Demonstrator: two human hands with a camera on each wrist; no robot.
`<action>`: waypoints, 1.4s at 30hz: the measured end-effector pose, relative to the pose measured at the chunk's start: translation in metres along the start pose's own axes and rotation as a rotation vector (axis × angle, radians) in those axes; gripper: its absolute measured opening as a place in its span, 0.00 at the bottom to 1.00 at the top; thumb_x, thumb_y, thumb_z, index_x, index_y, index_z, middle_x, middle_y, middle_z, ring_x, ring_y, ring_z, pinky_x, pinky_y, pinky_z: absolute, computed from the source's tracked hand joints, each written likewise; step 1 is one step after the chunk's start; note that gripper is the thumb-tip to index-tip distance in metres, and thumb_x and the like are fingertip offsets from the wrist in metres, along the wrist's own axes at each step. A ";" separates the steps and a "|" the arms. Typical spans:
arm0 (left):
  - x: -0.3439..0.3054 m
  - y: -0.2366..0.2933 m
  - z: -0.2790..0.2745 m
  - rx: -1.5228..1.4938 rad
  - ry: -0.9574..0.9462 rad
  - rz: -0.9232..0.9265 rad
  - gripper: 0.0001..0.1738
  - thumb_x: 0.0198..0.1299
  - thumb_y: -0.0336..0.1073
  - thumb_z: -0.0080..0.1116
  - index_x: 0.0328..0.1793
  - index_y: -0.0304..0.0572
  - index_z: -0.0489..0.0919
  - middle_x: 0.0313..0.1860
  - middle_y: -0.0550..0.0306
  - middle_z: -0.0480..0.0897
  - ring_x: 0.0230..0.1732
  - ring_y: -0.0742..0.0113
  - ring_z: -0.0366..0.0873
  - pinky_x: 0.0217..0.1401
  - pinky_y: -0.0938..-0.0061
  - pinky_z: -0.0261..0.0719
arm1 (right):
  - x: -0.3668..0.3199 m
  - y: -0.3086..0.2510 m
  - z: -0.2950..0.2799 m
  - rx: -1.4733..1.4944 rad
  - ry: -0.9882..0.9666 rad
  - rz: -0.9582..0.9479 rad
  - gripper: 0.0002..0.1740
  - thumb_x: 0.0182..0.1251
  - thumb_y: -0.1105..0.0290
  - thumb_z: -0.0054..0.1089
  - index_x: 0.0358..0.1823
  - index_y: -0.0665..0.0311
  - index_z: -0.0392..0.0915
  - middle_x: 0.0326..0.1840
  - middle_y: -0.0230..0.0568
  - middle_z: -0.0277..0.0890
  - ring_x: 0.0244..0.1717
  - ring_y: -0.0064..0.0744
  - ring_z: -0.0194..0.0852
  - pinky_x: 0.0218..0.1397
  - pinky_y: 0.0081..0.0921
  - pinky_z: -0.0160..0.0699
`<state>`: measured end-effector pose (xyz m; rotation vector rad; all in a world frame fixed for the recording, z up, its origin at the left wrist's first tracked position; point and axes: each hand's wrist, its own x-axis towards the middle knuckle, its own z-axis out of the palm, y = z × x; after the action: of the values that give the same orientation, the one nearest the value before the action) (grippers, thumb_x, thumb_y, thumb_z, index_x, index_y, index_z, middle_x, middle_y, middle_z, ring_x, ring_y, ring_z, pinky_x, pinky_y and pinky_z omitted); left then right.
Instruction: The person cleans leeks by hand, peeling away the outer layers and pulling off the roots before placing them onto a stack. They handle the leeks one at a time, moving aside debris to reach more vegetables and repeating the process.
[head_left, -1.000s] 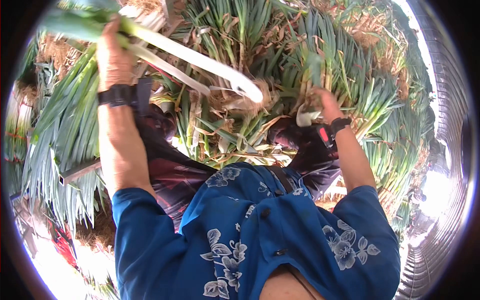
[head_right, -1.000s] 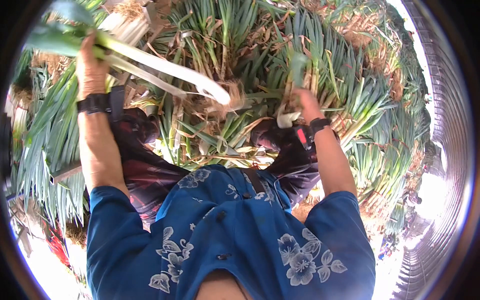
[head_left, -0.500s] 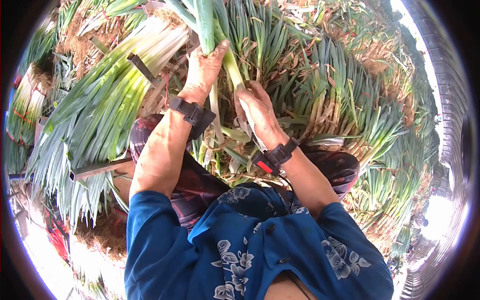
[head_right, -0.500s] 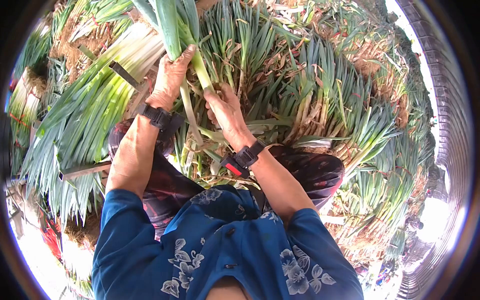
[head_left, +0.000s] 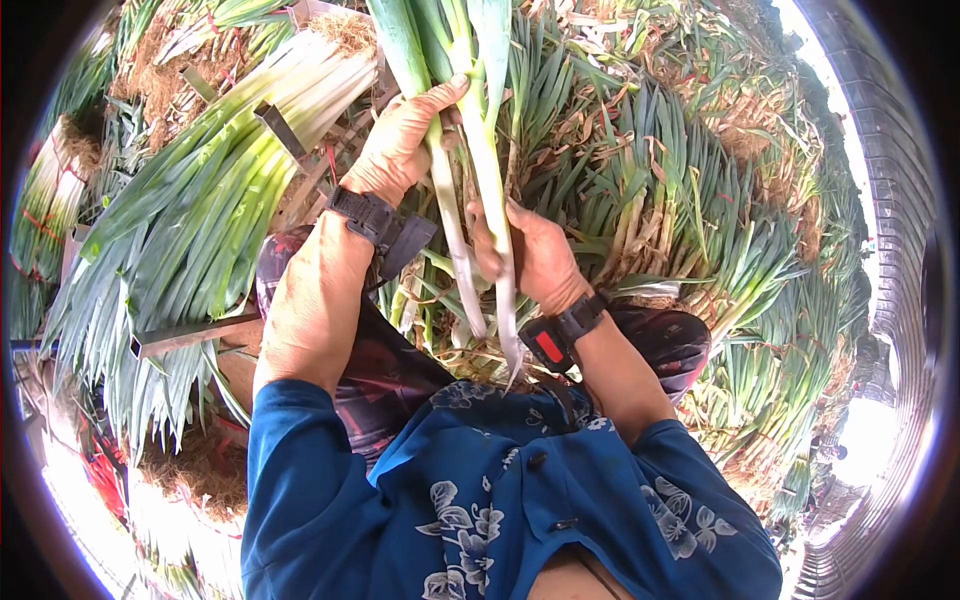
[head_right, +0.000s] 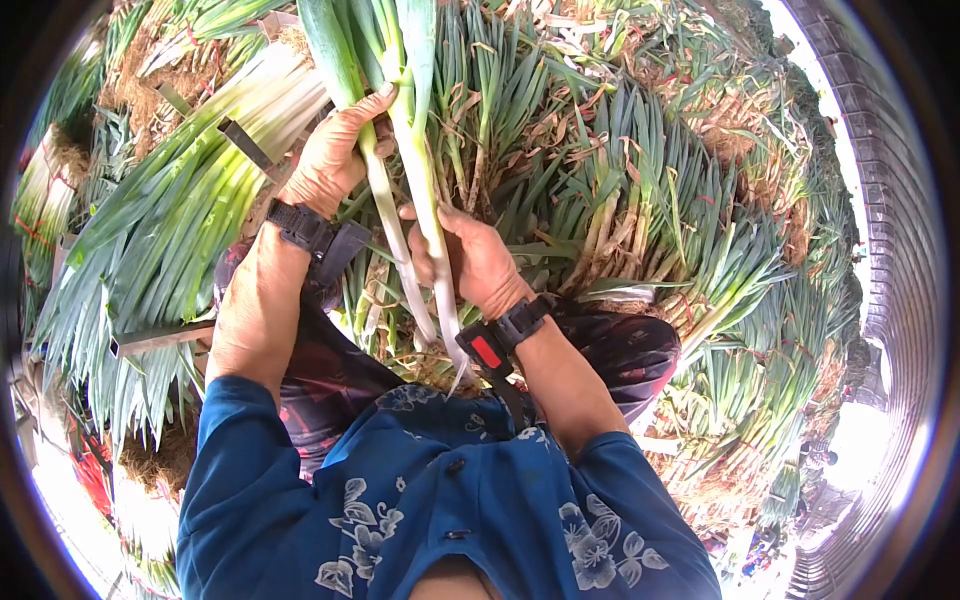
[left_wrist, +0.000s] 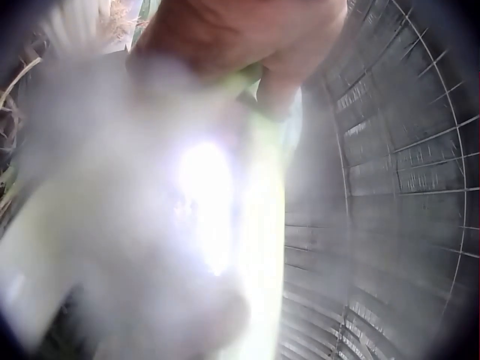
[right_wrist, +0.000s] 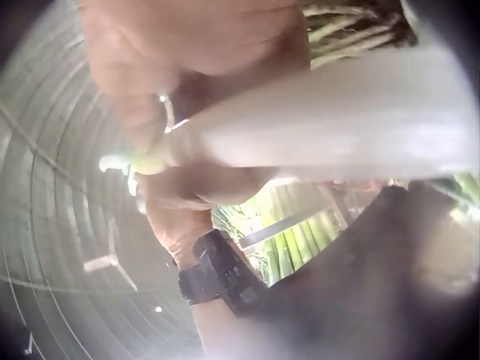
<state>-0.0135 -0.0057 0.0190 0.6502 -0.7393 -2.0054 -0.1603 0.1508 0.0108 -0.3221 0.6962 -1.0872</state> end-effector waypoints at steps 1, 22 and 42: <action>0.000 0.001 0.000 0.009 0.001 0.004 0.09 0.58 0.36 0.70 0.41 0.42 0.83 0.29 0.67 0.80 0.27 0.77 0.72 0.24 0.80 0.67 | 0.003 -0.005 0.006 -0.095 0.155 -0.044 0.21 0.75 0.58 0.48 0.61 0.64 0.70 0.35 0.37 0.77 0.26 0.29 0.74 0.33 0.23 0.75; -0.020 -0.017 0.026 0.181 0.067 0.003 0.13 0.57 0.34 0.69 0.46 0.38 0.83 0.33 0.61 0.83 0.30 0.75 0.78 0.29 0.80 0.73 | 0.044 -0.041 0.010 -0.451 0.170 -0.252 0.17 0.61 0.74 0.59 0.52 0.64 0.76 0.42 0.31 0.79 0.39 0.24 0.75 0.46 0.23 0.72; 0.021 0.001 -0.044 0.387 0.354 0.201 0.15 0.57 0.36 0.67 0.45 0.33 0.80 0.31 0.52 0.84 0.28 0.66 0.81 0.29 0.73 0.79 | -0.037 -0.026 -0.043 0.150 0.359 -0.524 0.07 0.64 0.69 0.63 0.42 0.59 0.76 0.38 0.36 0.81 0.37 0.31 0.81 0.34 0.26 0.84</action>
<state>0.0073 -0.0360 -0.0139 1.0785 -0.9394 -1.5197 -0.2172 0.1759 0.0062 -0.1825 0.8659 -1.7147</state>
